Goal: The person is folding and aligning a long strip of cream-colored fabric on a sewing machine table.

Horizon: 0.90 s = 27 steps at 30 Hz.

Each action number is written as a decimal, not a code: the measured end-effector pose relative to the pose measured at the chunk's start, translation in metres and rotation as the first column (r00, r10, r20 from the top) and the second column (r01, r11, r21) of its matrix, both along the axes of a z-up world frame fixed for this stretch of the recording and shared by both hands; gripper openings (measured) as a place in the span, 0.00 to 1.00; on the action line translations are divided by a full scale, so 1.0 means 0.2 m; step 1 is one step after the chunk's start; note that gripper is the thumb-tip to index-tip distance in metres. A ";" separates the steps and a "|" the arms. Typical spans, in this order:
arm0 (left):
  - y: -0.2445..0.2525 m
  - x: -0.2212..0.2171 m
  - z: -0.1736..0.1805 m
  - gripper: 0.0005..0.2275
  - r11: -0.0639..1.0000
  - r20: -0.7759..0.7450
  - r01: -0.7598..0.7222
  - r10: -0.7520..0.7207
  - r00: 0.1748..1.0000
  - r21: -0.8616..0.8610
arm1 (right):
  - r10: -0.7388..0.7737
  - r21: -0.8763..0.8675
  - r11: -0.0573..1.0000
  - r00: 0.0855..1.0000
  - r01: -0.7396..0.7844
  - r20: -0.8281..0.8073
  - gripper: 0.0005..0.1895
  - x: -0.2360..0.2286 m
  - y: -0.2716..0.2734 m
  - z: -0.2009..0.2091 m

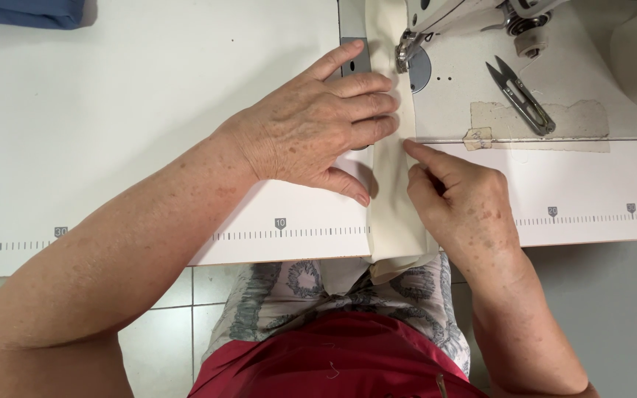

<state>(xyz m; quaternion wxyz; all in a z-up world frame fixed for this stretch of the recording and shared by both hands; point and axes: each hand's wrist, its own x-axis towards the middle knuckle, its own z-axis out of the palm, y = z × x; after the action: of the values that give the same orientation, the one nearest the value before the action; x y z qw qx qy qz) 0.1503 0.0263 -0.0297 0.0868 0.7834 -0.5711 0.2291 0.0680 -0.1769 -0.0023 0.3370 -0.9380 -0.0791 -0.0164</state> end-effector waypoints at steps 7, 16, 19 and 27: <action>-0.03 -0.02 0.01 0.34 0.995 -0.064 0.096 -0.095 0.993 0.012 | 0.013 -0.043 0.999 1.000 -0.012 0.022 0.18 0.04 0.00 0.00; -0.03 -0.05 0.02 0.34 0.989 -0.005 0.147 -0.147 0.989 -0.004 | 0.021 -0.080 0.997 1.000 -0.021 -0.001 0.18 0.11 0.01 0.01; -0.03 -0.06 0.03 0.33 0.988 -0.016 0.154 -0.154 0.988 -0.018 | 0.013 -0.104 0.994 1.000 -0.015 -0.015 0.20 0.12 0.02 0.02; -0.02 -0.05 0.02 0.30 0.988 -0.064 0.153 -0.155 0.986 -0.034 | -0.031 -0.086 0.996 0.994 0.022 -0.104 0.20 0.17 0.04 0.04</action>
<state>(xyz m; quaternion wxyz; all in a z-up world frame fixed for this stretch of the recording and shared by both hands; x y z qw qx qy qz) 0.1400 0.0228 -0.0249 0.1344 0.7429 -0.6233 0.2037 0.1025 -0.1696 0.0056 0.3005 -0.9520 -0.0496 0.0317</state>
